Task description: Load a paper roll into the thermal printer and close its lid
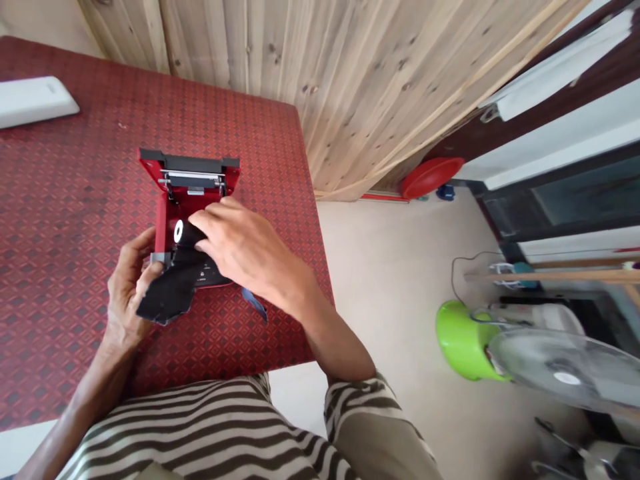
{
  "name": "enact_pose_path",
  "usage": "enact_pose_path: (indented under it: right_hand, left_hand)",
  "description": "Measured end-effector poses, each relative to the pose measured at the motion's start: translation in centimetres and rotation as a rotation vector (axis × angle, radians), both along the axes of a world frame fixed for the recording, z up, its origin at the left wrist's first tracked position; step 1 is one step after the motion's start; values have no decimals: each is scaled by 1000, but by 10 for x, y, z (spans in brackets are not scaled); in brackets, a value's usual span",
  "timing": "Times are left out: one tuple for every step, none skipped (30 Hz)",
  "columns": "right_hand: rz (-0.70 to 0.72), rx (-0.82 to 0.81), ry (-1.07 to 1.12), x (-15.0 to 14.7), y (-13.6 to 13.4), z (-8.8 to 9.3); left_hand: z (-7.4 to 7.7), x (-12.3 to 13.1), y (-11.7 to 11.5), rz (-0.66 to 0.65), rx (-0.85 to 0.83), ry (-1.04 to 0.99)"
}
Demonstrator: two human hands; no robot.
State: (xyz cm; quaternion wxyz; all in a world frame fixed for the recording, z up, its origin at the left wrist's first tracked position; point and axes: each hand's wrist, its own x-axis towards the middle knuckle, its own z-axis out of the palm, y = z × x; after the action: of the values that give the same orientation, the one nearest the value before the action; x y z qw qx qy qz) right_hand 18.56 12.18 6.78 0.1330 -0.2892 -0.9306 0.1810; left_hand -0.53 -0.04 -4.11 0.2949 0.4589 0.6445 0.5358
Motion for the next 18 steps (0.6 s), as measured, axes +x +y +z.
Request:
enact_pose_path:
  right_hand:
    - [-20, 56, -90, -10, -2, -4]
    - [-39, 94, -172, -18, -3, -8]
    - [-59, 120, -240, -25, -5, -11]
    - [-76, 136, -290, -31, -5, -13]
    - [-88, 144, -326, -35, -5, -15]
    - [-98, 146, -351, -39, -4, -15]
    - [-106, 141, -374, -43, -2, -16]
    - [-110, 130, -399, -46, 1, -16]
    - [-110, 113, -426, -48, 4, -16]
    - [-110, 92, -455, -51, 7, -15]
    - [-113, 74, -485, -53, 10, -15]
    - [-116, 60, -510, -55, 13, -15]
    - [-118, 51, -528, -56, 15, -15]
    - [-118, 44, -541, -58, 17, -15]
    - [-120, 36, -550, -59, 18, -15]
    - [-121, 29, -556, -60, 19, -15]
    - [-123, 21, -557, -61, 19, -16]
    - [-127, 14, -555, -62, 19, -16]
  left_hand:
    - [0, 0, 0, -5, 6, 4]
    - [1, 1, 0, -10, 15, 9]
    - [1, 1, 0, -14, 24, 15]
    - [1, 1, 0, -20, 27, 18]
    - [1, 1, -1, -29, 25, 20]
    - [2, 1, -1, -39, 20, 20]
    - [2, 1, -1, -47, 17, 19]
    - [2, 1, -1, -55, 15, 17]
    - [2, 1, -2, -61, 16, 16]
    - [2, 0, -2, -64, 18, 15]
    - [2, 0, -2, -65, 19, 15]
    - [2, 0, -3, -63, 20, 15]
    - [1, 0, -3, -61, 22, 13]
    - [1, 0, -3, -60, 21, 10]
    - [1, 0, -3, -60, 19, 7]
    - [1, 0, -3, -60, 14, 5]
    - [1, 0, -3, -58, 11, 6]
    - [1, 1, -2, -56, 9, 10]
